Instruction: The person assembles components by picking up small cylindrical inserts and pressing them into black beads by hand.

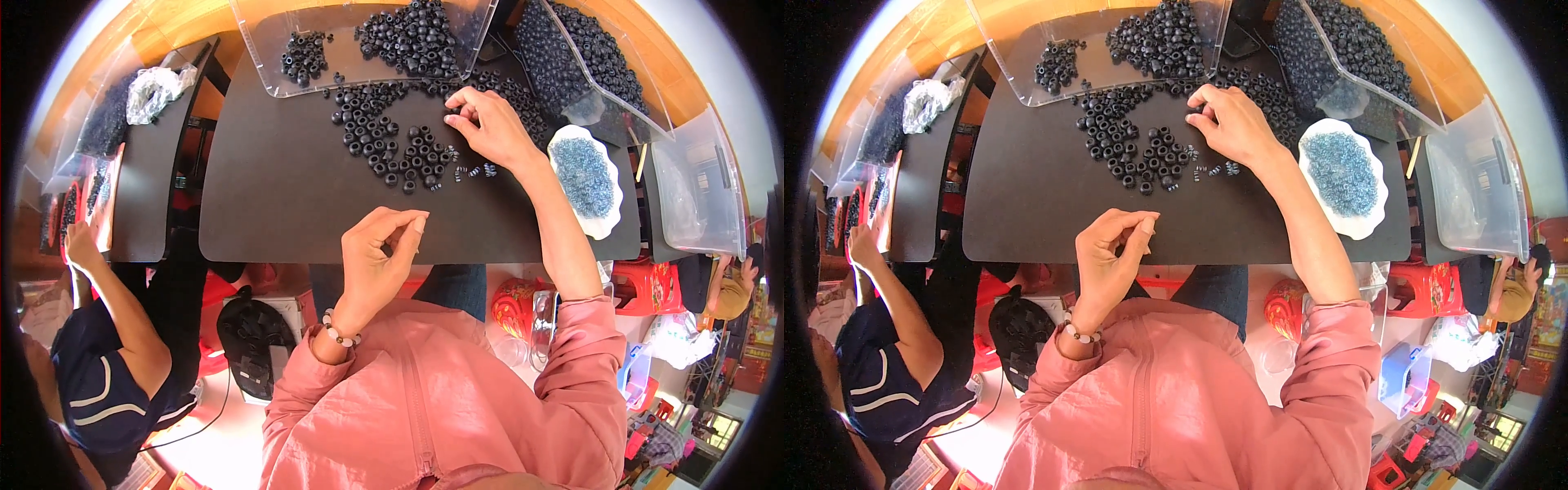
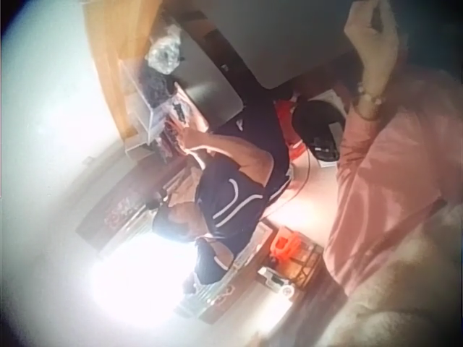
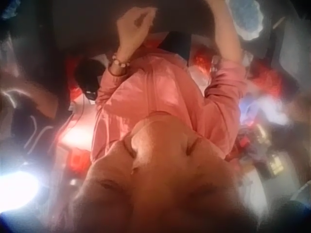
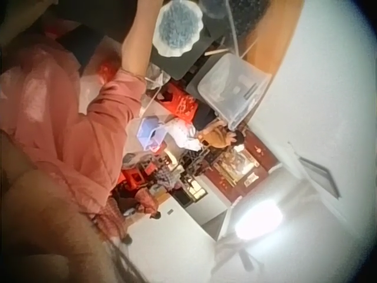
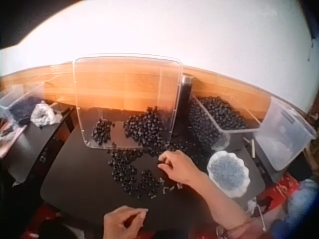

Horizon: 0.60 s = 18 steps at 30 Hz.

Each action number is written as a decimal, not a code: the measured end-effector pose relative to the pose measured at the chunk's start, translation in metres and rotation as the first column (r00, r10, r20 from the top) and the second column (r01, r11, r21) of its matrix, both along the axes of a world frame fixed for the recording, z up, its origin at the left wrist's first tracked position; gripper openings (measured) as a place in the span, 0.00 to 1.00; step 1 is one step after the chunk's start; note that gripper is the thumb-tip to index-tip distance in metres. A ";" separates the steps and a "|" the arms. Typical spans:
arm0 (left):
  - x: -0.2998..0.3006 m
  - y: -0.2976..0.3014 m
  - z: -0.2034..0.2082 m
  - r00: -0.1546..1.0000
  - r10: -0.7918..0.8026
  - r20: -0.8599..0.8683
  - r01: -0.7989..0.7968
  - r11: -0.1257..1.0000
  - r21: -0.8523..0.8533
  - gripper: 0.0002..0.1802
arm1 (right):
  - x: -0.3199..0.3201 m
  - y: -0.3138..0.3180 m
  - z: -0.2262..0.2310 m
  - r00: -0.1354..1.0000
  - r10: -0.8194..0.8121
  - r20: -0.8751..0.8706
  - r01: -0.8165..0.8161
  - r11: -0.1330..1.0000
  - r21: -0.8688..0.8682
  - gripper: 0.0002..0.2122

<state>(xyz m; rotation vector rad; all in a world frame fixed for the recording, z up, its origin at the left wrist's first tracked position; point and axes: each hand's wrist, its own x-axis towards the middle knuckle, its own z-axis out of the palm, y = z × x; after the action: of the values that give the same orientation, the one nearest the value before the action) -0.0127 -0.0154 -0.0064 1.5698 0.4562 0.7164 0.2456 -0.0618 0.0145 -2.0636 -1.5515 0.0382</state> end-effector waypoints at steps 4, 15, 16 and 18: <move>0.000 0.000 0.000 1.000 0.010 -0.008 -0.010 1.000 0.022 0.06 | 0.002 0.001 -0.004 0.992 -0.059 -0.112 0.060 0.998 0.007 0.11; 0.000 0.000 -0.003 1.000 0.012 0.004 -0.012 1.000 0.019 0.06 | -0.001 0.000 -0.004 0.986 -0.147 0.079 0.145 0.989 0.028 0.09; 0.000 0.000 -0.003 1.000 0.011 0.014 -0.012 1.000 0.013 0.06 | -0.001 0.000 -0.004 0.986 -0.148 0.080 0.146 0.989 0.028 0.09; 0.000 0.000 -0.002 1.000 0.012 0.024 -0.012 1.000 0.008 0.06 | 0.000 0.000 -0.005 0.985 -0.166 0.050 0.164 0.986 0.030 0.09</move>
<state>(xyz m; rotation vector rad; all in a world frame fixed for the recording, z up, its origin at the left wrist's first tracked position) -0.0131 -0.0154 -0.0088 1.5660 0.4455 0.7464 0.2455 -0.0619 0.0097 -2.1814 -1.3981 -0.0977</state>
